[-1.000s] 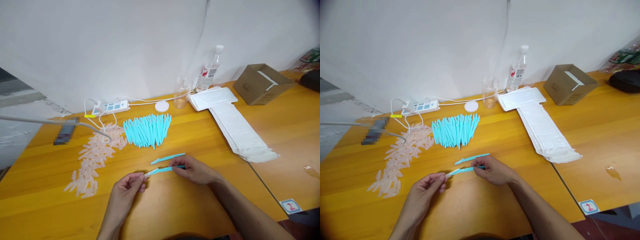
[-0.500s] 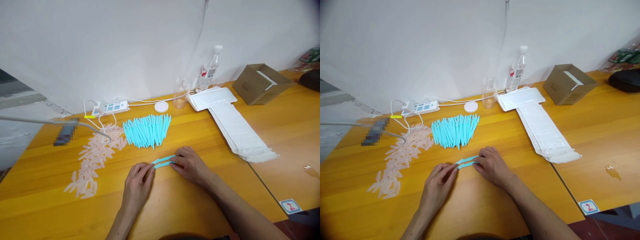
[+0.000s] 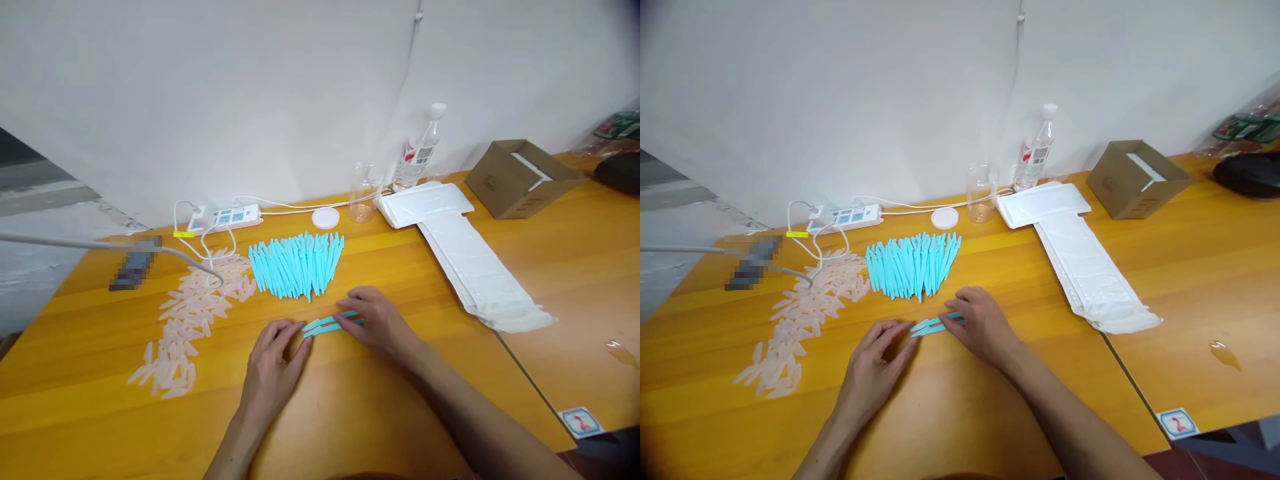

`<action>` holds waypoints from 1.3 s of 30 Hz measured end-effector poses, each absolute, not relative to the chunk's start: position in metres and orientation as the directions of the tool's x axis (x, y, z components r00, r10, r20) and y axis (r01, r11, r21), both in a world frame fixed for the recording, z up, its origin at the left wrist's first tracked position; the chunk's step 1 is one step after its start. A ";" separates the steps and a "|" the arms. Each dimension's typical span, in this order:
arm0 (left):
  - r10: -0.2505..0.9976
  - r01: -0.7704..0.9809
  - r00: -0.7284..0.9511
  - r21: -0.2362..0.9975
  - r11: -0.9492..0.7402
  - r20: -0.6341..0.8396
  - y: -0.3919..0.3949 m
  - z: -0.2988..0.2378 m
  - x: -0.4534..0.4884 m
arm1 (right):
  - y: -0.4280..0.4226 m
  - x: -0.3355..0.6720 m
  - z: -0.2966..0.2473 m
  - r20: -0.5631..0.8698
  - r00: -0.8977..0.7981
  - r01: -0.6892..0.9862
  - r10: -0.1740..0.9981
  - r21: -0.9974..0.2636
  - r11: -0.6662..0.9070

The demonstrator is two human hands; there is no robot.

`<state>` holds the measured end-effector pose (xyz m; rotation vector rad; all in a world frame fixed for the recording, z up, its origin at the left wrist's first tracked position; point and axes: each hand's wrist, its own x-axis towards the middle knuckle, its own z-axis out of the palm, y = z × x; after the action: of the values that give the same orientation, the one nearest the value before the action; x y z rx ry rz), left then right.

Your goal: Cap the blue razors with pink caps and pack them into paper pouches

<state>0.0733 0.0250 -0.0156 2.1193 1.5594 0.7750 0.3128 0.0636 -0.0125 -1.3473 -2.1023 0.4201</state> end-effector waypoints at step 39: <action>0.898 0.937 -0.345 -0.040 0.347 -0.272 0.006 0.021 -0.077 | 0.073 0.316 0.008 0.103 -0.265 0.459 0.959 -0.861 0.219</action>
<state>-0.0768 0.0062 0.0207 1.6637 2.4052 -0.2800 0.3164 0.0731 0.0082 -1.3118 -1.8339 0.9642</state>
